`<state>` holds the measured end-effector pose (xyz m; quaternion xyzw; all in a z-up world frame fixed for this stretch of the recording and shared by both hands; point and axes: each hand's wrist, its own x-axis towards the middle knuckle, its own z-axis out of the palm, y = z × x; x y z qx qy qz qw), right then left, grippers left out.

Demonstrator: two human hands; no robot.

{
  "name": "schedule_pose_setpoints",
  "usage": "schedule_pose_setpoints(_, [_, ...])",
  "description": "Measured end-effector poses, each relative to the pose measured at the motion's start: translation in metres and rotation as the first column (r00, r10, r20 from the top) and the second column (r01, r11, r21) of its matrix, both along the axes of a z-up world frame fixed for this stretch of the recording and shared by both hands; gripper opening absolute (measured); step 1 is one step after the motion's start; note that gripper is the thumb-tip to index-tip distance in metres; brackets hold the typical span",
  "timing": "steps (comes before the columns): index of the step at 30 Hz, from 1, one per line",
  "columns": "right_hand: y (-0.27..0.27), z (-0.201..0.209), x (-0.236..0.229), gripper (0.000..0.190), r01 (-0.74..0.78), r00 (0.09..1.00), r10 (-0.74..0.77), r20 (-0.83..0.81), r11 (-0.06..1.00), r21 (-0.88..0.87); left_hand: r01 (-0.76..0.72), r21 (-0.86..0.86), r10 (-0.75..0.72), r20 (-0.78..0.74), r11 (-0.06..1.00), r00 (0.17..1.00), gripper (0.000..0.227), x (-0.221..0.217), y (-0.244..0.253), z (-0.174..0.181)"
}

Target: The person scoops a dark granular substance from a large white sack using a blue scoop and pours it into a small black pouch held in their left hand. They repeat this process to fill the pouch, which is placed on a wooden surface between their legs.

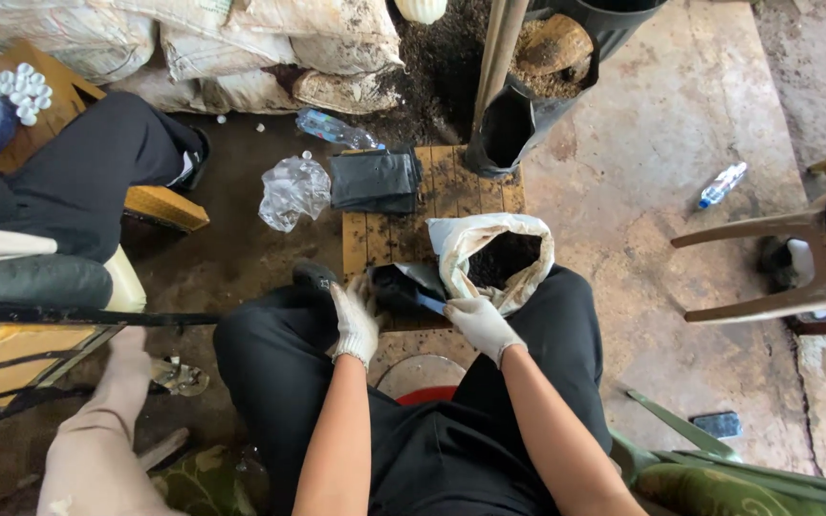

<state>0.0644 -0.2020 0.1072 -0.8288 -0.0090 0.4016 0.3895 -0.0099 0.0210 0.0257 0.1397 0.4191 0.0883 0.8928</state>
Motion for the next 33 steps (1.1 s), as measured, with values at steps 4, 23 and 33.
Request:
schedule_pose_setpoints(4, [-0.007, 0.005, -0.003, 0.041, 0.04, 0.999, -0.04, -0.01, 0.999, 0.027, 0.016, 0.079, -0.013, -0.042, 0.997, 0.999, 0.083, -0.003, -0.008, 0.024])
schedule_pose_setpoints(23, [0.002, 0.05, 0.005, 0.04, -0.001, 0.996, 0.005, 0.089, 0.999, -0.037, -0.075, 0.107, 0.078, -0.03, 0.991, 0.996, 0.083, -0.003, -0.007, 0.027])
schedule_pose_setpoints(33, [-0.004, 0.04, 0.007, 0.04, -0.012, 0.996, 0.016, 0.085, 0.999, -0.043, 0.06, 0.177, -0.045, -0.089, 0.982, 0.995, 0.083, -0.002, -0.013, 0.03])
